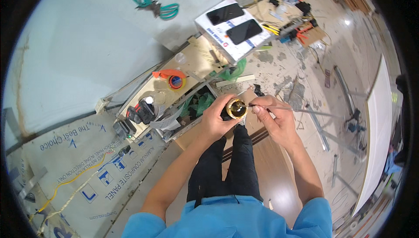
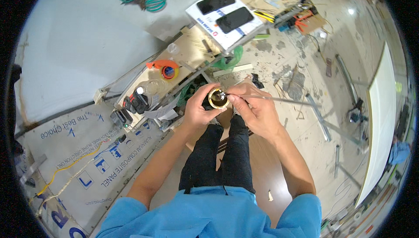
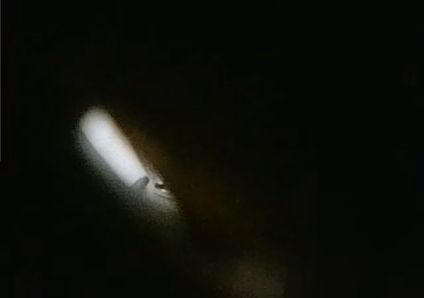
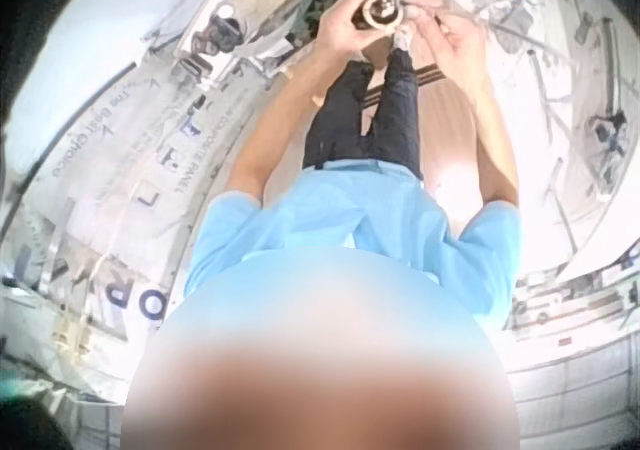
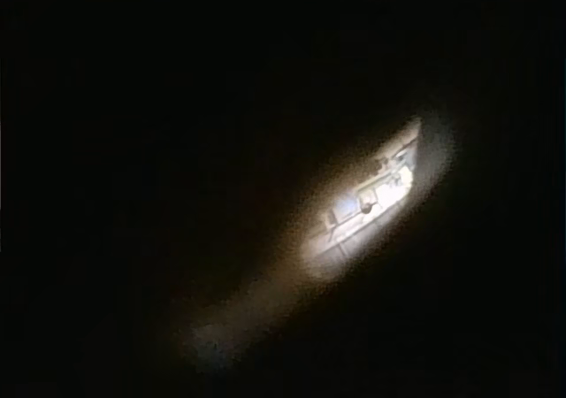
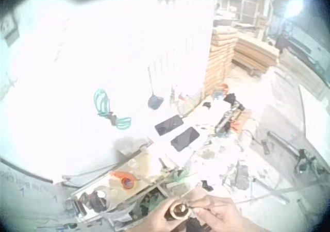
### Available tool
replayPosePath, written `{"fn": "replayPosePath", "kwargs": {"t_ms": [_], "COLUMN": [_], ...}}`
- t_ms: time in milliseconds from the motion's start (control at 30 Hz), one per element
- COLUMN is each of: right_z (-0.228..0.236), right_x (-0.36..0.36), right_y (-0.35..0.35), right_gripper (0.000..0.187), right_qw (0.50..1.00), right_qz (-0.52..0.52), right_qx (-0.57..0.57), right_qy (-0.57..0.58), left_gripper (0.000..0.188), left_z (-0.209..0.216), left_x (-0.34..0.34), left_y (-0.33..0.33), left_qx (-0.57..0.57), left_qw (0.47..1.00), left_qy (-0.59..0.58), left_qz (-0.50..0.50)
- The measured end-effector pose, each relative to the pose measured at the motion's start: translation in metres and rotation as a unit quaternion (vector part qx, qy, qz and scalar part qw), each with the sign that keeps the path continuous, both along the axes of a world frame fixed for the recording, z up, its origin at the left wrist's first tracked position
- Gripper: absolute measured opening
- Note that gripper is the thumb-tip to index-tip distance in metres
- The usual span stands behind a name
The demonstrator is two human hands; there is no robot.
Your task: The person sits on the floor and mixes a yellow substance in a small container using a stick. They add liquid from a dark bottle and later from a clear bottle, stirring the mixture repeatedly. The person then stands and moves to a workbench to continue mixing.
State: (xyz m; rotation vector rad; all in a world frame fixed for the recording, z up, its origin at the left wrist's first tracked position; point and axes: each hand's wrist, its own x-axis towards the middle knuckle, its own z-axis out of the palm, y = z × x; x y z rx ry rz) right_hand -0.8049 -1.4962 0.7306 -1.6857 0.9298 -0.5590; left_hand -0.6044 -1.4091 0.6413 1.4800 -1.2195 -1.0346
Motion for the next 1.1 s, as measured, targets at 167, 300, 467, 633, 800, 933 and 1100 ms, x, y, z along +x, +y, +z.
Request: {"fn": "replayPosePath", "kwargs": {"t_ms": [167, 300, 467, 633, 800, 933, 1100], "right_z": [0.072, 0.096, 0.112, 0.135, 0.148, 0.154, 0.160], "right_x": [-0.046, -0.077, -0.120, -0.162, -0.208, -0.238, -0.273], "right_y": [0.018, 0.050, 0.060, 0.069, 0.064, 0.056, 0.046], "right_gripper": [0.013, 0.017, 0.022, 0.020, 0.021, 0.021, 0.020], "right_qw": [0.988, 0.991, 0.982, 0.977, 0.976, 0.962, 0.958], "right_qz": [-0.004, -0.114, -0.160, -0.211, -0.219, -0.258, -0.268], "right_qx": [-0.145, 0.063, -0.100, -0.023, -0.005, -0.093, -0.104], "right_qy": [0.052, -0.008, 0.013, 0.012, 0.006, 0.022, 0.007], "left_gripper": [0.070, 0.070, 0.068, 0.064, 0.067, 0.068, 0.066], "left_z": [0.056, 0.080, 0.103, 0.124, 0.143, 0.156, 0.164], "left_x": [-0.031, -0.061, -0.099, -0.143, -0.184, -0.216, -0.253], "left_y": [-0.001, -0.005, -0.014, -0.028, -0.047, -0.062, -0.079], "left_qx": [-0.006, -0.007, -0.003, -0.022, -0.008, -0.016, -0.025], "left_qw": [0.997, 0.993, 0.985, 0.977, 0.968, 0.962, 0.958], "left_qy": [-0.031, -0.028, -0.027, -0.010, -0.017, -0.021, -0.011], "left_qz": [-0.072, -0.118, -0.173, -0.211, -0.252, -0.270, -0.285]}}
